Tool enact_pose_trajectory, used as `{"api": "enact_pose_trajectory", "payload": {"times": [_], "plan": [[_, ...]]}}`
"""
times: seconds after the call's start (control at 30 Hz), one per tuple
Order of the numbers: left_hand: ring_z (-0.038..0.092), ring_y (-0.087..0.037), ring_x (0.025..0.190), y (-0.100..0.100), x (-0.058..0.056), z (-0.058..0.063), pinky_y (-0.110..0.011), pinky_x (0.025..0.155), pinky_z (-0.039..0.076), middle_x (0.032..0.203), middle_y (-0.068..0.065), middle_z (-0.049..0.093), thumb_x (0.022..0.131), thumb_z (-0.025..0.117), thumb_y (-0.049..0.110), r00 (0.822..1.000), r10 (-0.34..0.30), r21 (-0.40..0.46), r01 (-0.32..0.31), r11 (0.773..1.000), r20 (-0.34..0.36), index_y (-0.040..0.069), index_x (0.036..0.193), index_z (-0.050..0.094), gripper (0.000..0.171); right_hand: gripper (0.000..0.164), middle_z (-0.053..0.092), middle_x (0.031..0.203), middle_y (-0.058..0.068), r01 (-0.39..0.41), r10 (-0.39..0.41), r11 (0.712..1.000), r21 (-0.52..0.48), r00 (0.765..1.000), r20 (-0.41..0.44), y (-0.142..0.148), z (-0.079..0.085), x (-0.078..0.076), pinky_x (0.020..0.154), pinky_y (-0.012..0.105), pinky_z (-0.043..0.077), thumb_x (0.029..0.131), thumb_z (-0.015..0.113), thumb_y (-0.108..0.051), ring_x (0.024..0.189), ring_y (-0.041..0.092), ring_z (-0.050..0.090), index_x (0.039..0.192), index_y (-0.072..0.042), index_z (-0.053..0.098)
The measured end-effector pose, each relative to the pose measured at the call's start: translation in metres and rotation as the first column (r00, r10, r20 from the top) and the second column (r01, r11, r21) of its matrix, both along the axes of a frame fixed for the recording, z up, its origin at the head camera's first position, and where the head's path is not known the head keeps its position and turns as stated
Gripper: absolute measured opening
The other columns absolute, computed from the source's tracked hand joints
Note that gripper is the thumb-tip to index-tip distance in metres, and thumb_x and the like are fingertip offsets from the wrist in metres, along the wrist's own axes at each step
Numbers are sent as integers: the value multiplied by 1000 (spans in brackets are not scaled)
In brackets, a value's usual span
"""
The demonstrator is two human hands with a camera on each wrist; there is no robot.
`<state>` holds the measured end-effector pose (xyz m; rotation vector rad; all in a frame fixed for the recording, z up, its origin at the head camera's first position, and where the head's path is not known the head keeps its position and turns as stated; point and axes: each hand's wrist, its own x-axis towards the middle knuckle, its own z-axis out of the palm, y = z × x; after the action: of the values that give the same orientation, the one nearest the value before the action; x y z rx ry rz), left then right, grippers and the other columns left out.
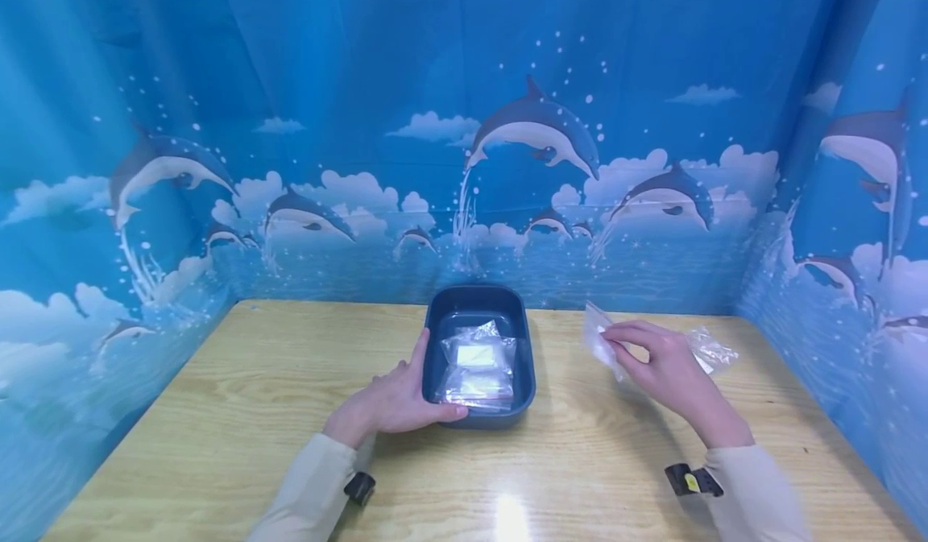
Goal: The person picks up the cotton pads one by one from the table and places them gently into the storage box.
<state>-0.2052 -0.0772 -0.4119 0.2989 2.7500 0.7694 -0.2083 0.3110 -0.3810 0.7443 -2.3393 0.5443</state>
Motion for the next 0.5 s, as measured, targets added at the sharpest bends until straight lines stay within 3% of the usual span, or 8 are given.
{"api": "enact_pose_trajectory", "payload": {"times": [0.23,0.27,0.4,0.5], "plan": [[35,-50,149,0,0,2,-78,117,23,162,-25,37,68,71,85,1000,6,25,-6,1000,-2,22,165,-13,143,32,79,105,11,-20,20,1000,-12,1000,-15,-22,6,-5,95,-4,34,75,82,6,94,35,75,102,-11,80],[35,-49,149,0,0,2,-78,116,24,162,-25,37,68,72,84,1000,7,28,-7,1000,-3,22,165,-12,143,31,79,105,11,-23,22,1000,-12,1000,-14,-25,7,-6,95,-2,37,75,81,6,94,35,75,102,-10,80],[34,-49,150,0,0,2,-79,116,23,162,-24,37,68,73,83,1000,10,41,-10,999,3,22,165,-12,143,29,79,105,11,-28,28,1000,-2,1000,1,-34,8,-8,88,22,56,77,81,5,96,35,75,102,-10,80],[32,-50,151,0,0,2,-79,117,19,164,-23,35,69,72,83,1000,5,44,-5,999,8,23,164,-15,143,28,79,105,11,-39,39,999,9,999,0,-41,8,-10,82,43,58,77,81,5,96,34,75,102,-9,80]]}}
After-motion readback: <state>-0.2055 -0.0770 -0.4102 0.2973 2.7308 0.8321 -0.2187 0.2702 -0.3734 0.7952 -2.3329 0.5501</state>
